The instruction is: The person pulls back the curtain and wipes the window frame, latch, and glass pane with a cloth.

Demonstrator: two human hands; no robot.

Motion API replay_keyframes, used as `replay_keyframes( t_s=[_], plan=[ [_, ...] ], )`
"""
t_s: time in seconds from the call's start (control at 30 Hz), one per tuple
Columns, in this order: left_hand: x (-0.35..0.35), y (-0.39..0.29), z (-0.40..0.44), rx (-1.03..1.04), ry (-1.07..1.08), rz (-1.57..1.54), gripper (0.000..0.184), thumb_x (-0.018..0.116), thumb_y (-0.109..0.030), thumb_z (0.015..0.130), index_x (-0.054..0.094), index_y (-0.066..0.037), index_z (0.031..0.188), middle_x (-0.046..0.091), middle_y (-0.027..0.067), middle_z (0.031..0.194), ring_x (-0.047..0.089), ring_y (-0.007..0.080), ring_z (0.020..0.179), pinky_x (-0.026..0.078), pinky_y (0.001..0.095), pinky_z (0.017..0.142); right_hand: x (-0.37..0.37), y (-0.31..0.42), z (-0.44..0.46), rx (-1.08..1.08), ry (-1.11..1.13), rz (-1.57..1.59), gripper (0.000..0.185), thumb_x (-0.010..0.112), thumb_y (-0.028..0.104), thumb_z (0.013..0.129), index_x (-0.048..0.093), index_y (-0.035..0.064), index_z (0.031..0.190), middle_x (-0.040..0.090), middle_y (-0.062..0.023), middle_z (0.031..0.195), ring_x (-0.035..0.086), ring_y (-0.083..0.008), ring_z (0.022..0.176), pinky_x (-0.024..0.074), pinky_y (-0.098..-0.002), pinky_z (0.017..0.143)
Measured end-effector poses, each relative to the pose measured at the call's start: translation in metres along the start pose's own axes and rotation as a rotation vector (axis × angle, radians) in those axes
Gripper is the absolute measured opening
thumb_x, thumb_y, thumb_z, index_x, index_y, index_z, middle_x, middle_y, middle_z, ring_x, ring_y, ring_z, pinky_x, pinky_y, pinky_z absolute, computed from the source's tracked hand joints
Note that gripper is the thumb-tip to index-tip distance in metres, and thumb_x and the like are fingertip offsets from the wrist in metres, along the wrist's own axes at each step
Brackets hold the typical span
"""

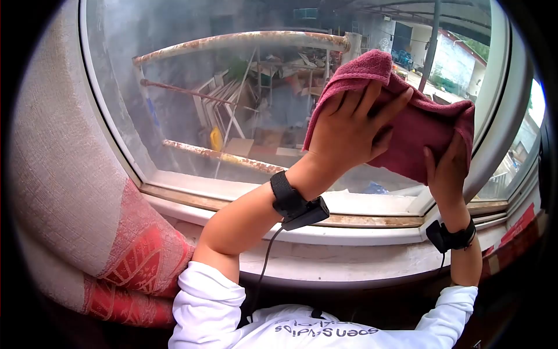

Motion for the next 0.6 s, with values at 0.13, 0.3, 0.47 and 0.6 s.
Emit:
replay_keyframes(
  t_s=[0.13,0.3,0.47,0.6],
  plan=[
    [-0.008,0.023,0.016,-0.012,-0.043,0.060,0.054,0.052,-0.039,0.065,0.044,-0.034,0.119,0.043,0.0165,0.112,0.048,0.0284,0.081,0.038,0.0361,0.074,0.003,0.025,0.021,-0.078,-0.084,0.032,0.074,0.056,0.033,0.076,0.017,-0.0071,0.125,0.034,-0.0296,0.117,0.041,-0.0413,0.102,0.0338,-0.0415,0.088],
    [-0.044,0.074,0.020,-0.057,-0.044,0.088,0.057,0.054,-0.038,0.064,0.043,-0.031,0.119,0.042,0.0195,0.114,0.050,0.0301,0.085,0.040,0.0368,0.073,0.004,0.069,0.070,-0.189,-0.218,0.084,0.073,0.056,0.038,0.076,0.022,-0.0052,0.124,0.037,-0.0263,0.116,0.045,-0.0370,0.101,0.0374,-0.0382,0.085],
    [-0.052,0.128,-0.017,0.007,0.027,0.202,0.055,0.045,-0.038,0.074,0.034,-0.023,0.126,0.032,0.0255,0.120,0.041,0.0402,0.102,0.031,0.0451,0.087,0.026,0.107,0.084,-0.257,-0.292,0.065,0.072,0.054,0.043,0.074,0.027,-0.0008,0.125,0.041,-0.0209,0.115,0.047,-0.0325,0.099,0.0399,-0.0355,0.083],
    [-0.064,0.172,-0.049,0.054,-0.028,0.265,0.056,0.048,-0.036,0.071,0.037,-0.021,0.125,0.032,0.0281,0.121,0.041,0.0412,0.103,0.035,0.0432,0.084,0.041,0.152,0.096,-0.335,-0.308,0.140,0.068,0.052,0.045,0.075,0.031,0.0013,0.123,0.044,-0.0171,0.112,0.049,-0.0284,0.097,0.0418,-0.0336,0.081]
  ],
)
Point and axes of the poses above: each hand's wrist, its own z-axis towards the middle knuckle, its own x-axis out of the palm, y = z × x, the point moved 1 cm from there along z, towards the middle knuckle
